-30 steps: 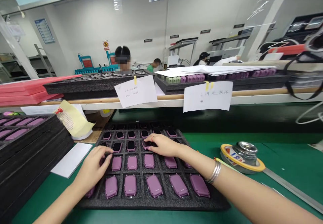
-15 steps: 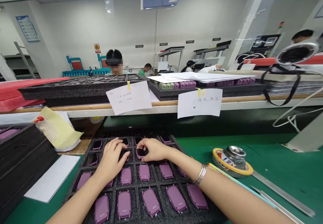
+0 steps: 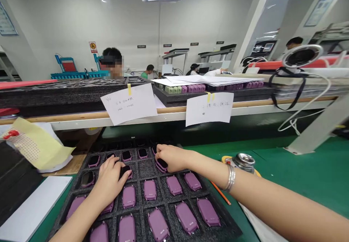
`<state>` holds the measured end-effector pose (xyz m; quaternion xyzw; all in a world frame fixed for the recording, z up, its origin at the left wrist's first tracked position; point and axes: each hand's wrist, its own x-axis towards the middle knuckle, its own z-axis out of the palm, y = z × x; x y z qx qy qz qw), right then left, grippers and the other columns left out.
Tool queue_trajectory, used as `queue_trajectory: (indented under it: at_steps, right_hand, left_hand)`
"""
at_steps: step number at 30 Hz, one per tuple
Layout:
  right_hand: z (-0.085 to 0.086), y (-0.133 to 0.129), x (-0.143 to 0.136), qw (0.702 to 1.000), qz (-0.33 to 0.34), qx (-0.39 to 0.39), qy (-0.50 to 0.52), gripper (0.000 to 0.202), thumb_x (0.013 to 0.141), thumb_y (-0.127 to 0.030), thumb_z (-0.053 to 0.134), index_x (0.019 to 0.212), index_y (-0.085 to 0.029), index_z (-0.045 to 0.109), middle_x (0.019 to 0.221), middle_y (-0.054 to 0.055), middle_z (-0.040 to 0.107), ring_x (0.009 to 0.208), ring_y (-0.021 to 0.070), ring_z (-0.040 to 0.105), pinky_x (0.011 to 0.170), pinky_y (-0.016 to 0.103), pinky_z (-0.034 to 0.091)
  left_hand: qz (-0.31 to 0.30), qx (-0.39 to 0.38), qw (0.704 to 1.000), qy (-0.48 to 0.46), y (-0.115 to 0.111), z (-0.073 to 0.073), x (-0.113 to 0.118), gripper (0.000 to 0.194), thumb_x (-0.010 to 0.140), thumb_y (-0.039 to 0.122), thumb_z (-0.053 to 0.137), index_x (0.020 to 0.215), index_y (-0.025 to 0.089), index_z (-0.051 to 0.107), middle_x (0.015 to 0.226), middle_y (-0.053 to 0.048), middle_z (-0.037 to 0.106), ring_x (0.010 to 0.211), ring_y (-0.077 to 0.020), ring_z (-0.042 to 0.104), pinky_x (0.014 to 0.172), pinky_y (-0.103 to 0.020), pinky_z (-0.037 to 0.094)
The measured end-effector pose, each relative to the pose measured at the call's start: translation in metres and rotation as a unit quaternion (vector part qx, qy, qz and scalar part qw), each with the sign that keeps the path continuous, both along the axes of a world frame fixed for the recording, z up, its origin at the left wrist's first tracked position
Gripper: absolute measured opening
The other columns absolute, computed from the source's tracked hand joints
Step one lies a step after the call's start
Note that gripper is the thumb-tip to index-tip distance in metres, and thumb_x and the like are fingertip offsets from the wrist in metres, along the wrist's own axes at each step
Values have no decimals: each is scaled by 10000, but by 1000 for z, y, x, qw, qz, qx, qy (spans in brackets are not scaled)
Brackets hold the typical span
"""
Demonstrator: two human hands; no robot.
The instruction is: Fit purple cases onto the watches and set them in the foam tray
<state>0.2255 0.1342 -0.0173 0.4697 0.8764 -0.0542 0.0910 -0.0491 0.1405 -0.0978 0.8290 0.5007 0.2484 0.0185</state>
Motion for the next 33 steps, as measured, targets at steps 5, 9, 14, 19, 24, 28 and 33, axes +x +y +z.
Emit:
queue_trajectory:
  at_steps: [5,9,14,19,24,28,33]
  right_hand:
    - [-3,-3,-13,997,18,49,-54,230,942,-283,670,1114,-130,657,1209,103,648,1083,243,641,921,443,542]
    - [-2,-14,6,995,25,93,-36,282,934,-328,671,1152,-151,644,1194,82,652,1118,256,620,962,479,505]
    - [9,-30,42,990,-36,139,-16,434,919,-372,672,1287,-163,577,1265,99,612,1151,271,593,971,477,489]
    - [18,-23,56,993,-62,82,-54,387,944,-365,655,1277,-178,589,1253,92,625,1126,267,617,945,487,519]
    - [15,-9,44,990,-89,-15,-106,305,958,-335,651,1211,-167,623,1205,84,651,1039,233,662,853,421,577]
    - [15,-5,34,984,-124,-41,-123,282,957,-319,654,1187,-157,631,1215,87,646,1035,230,664,849,415,581]
    - [14,-8,21,976,-179,-36,-119,286,957,-308,655,1201,-161,627,1229,86,643,1055,235,660,869,427,575]
  left_hand:
    - [-22,-15,999,-24,-1,8,-1,271,889,432,556,969,204,677,1210,-149,686,1305,-393,522,1073,-611,409]
    - [-63,-43,997,-32,-10,17,2,287,933,447,512,1099,255,645,1166,-74,732,1151,-294,666,993,-467,532]
    - [-90,-89,991,-32,-6,9,-2,416,904,467,530,1264,265,587,1296,-69,699,1140,-307,689,1004,-484,542]
    - [-95,-119,988,-35,8,-1,-11,452,905,518,516,1293,292,568,1342,-49,677,1199,-293,662,1061,-486,502]
    - [-93,-119,988,-40,8,1,-11,504,878,563,523,1297,289,580,1364,-62,666,1231,-306,642,1094,-510,458]
    - [-71,-144,985,-68,7,7,-8,586,811,627,554,1272,272,615,1286,-95,710,1167,-338,677,1067,-528,476]
    - [-77,-189,972,-116,12,10,-6,501,722,639,638,1070,299,759,1137,-74,771,1161,-385,663,1142,-588,361]
